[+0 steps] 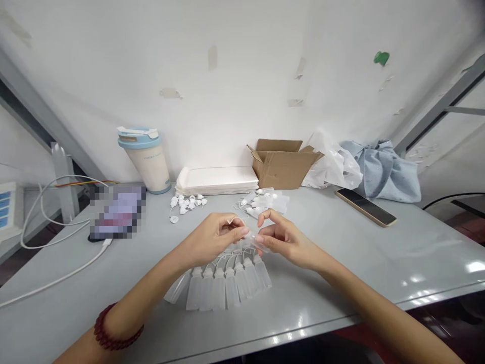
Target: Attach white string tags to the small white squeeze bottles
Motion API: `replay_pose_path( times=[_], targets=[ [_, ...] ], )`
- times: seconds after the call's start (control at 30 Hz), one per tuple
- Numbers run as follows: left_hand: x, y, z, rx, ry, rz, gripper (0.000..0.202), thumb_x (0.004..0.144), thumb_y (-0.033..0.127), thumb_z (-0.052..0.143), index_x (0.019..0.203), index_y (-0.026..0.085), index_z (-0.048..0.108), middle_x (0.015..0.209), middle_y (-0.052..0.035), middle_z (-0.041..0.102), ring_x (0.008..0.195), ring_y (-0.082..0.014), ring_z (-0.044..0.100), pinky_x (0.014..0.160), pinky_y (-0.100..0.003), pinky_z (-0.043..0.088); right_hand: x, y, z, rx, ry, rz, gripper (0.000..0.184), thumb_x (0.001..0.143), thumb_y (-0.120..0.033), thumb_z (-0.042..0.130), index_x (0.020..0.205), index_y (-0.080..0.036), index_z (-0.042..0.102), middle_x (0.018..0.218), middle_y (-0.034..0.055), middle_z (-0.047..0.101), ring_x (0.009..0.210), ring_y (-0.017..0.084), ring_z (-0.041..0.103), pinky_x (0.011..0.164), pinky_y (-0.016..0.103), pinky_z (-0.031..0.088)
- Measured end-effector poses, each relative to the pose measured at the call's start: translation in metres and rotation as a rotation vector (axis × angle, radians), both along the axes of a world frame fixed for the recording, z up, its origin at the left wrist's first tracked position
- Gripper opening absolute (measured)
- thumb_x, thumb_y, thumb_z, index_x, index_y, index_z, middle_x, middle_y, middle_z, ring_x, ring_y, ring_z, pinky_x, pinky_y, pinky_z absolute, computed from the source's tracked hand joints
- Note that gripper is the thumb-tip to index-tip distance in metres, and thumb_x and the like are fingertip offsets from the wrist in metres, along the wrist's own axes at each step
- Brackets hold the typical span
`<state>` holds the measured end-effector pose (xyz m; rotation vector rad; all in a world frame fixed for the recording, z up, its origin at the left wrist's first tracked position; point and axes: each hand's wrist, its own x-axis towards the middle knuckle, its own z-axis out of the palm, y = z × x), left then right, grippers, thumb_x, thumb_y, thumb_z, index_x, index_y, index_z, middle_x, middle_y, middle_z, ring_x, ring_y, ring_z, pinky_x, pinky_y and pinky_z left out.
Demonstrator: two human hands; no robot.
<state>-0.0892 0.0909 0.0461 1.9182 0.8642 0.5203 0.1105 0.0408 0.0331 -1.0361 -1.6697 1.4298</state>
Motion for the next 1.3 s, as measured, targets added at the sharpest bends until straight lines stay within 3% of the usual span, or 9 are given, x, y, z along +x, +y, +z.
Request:
replay_pose_path(
  times=[0.17, 0.33, 0.57, 0.73, 0.9, 0.97, 1.13, 1.23, 1.3],
  targets=[
    [0.004, -0.005, -0.001, 0.206, -0.035, 0.026, 0.020, 0.087, 0.032, 0.046, 0.084, 0.019, 0.062, 0.082, -0.0007, 0.063, 0.074, -0.0145, 0.055, 0.067, -0.026, 0.042, 0.005, 0.010, -0.005, -0.016, 0.095, 0.031, 0.025, 0.083, -0.037, 0.057, 0.091, -0.022, 0.039, 0.063, -0.0031, 0.060, 0.051, 0.007, 0.042, 0.051, 0.022, 0.026],
    [0.006, -0.008, 0.000, 0.287, -0.082, 0.040, 0.019, 0.088, 0.030, 0.047, 0.090, 0.021, 0.063, 0.090, -0.0016, 0.065, 0.083, -0.0159, 0.057, 0.071, -0.026, 0.044, 0.008, 0.014, -0.005, -0.049, 0.113, 0.035, 0.026, 0.082, -0.039, 0.057, 0.091, -0.023, 0.038, 0.064, -0.0039, 0.061, 0.044, 0.005, 0.028, 0.045, 0.021, 0.017],
    [0.005, -0.004, -0.007, 0.404, 0.070, 0.104, 0.030, 0.090, 0.038, 0.040, 0.081, 0.019, 0.062, 0.085, -0.0019, 0.065, 0.076, -0.0158, 0.056, 0.062, -0.024, 0.041, 0.002, 0.011, -0.004, 0.092, -0.054, -0.073, 0.026, 0.085, -0.041, 0.053, 0.097, -0.020, 0.043, 0.065, -0.0010, 0.060, 0.054, 0.009, 0.041, 0.051, 0.023, 0.028],
    [0.005, -0.003, -0.007, 0.359, 0.124, 0.093, 0.036, 0.090, 0.043, 0.037, 0.079, 0.019, 0.061, 0.075, -0.0006, 0.062, 0.068, -0.0154, 0.054, 0.058, -0.025, 0.038, 0.002, 0.014, -0.008, 0.179, -0.147, -0.118, 0.027, 0.087, -0.044, 0.049, 0.099, -0.020, 0.044, 0.066, -0.0010, 0.060, 0.051, 0.009, 0.039, 0.050, 0.022, 0.028],
    [0.008, -0.003, -0.006, 0.224, 0.060, 0.134, 0.037, 0.088, 0.044, 0.039, 0.075, 0.017, 0.060, 0.074, -0.0006, 0.062, 0.064, -0.0144, 0.053, 0.058, -0.025, 0.038, -0.002, 0.018, -0.010, 0.495, -0.334, -0.235, 0.028, 0.085, -0.044, 0.052, 0.095, -0.018, 0.055, 0.059, -0.0037, 0.048, 0.052, 0.009, 0.038, 0.052, 0.023, 0.031],
    [0.011, -0.003, -0.006, 0.196, 0.050, 0.151, 0.036, 0.087, 0.044, 0.040, 0.074, 0.017, 0.060, 0.071, -0.0008, 0.061, 0.064, -0.0149, 0.053, 0.059, -0.025, 0.039, -0.004, 0.020, -0.009, 0.536, -0.361, -0.257, 0.029, 0.086, -0.045, 0.048, 0.091, -0.017, 0.058, 0.057, -0.0037, 0.045, 0.052, 0.010, 0.038, 0.053, 0.024, 0.031],
    [0.022, -0.002, -0.006, 0.384, 0.049, 0.201, 0.028, 0.088, 0.036, 0.041, 0.079, 0.016, 0.058, 0.078, -0.0036, 0.062, 0.073, -0.0177, 0.055, 0.066, -0.028, 0.040, -0.003, 0.026, -0.007, 0.392, -0.266, -0.275, 0.039, 0.084, -0.052, 0.047, 0.082, -0.016, 0.061, 0.061, -0.0021, 0.046, 0.052, 0.009, 0.035, 0.050, 0.024, 0.027],
    [0.028, -0.001, -0.004, 0.552, 0.068, 0.172, 0.026, 0.090, 0.032, 0.039, 0.084, 0.016, 0.059, 0.083, -0.0060, 0.062, 0.081, -0.0200, 0.055, 0.071, -0.030, 0.041, 0.001, 0.027, -0.009, 0.195, -0.087, -0.237, 0.040, 0.079, -0.055, 0.051, 0.076, -0.015, 0.056, 0.055, -0.0051, 0.035, 0.047, 0.007, 0.028, 0.045, 0.023, 0.021],
    [0.027, 0.000, -0.003, 0.584, 0.081, 0.131, 0.029, 0.091, 0.034, 0.038, 0.084, 0.016, 0.060, 0.084, -0.0061, 0.063, 0.083, -0.0199, 0.055, 0.073, -0.030, 0.042, 0.001, 0.026, -0.010, 0.056, 0.032, -0.195, 0.039, 0.077, -0.055, 0.054, 0.072, -0.016, 0.052, 0.052, -0.0076, 0.027, 0.045, 0.006, 0.021, 0.044, 0.023, 0.016]
  ],
)
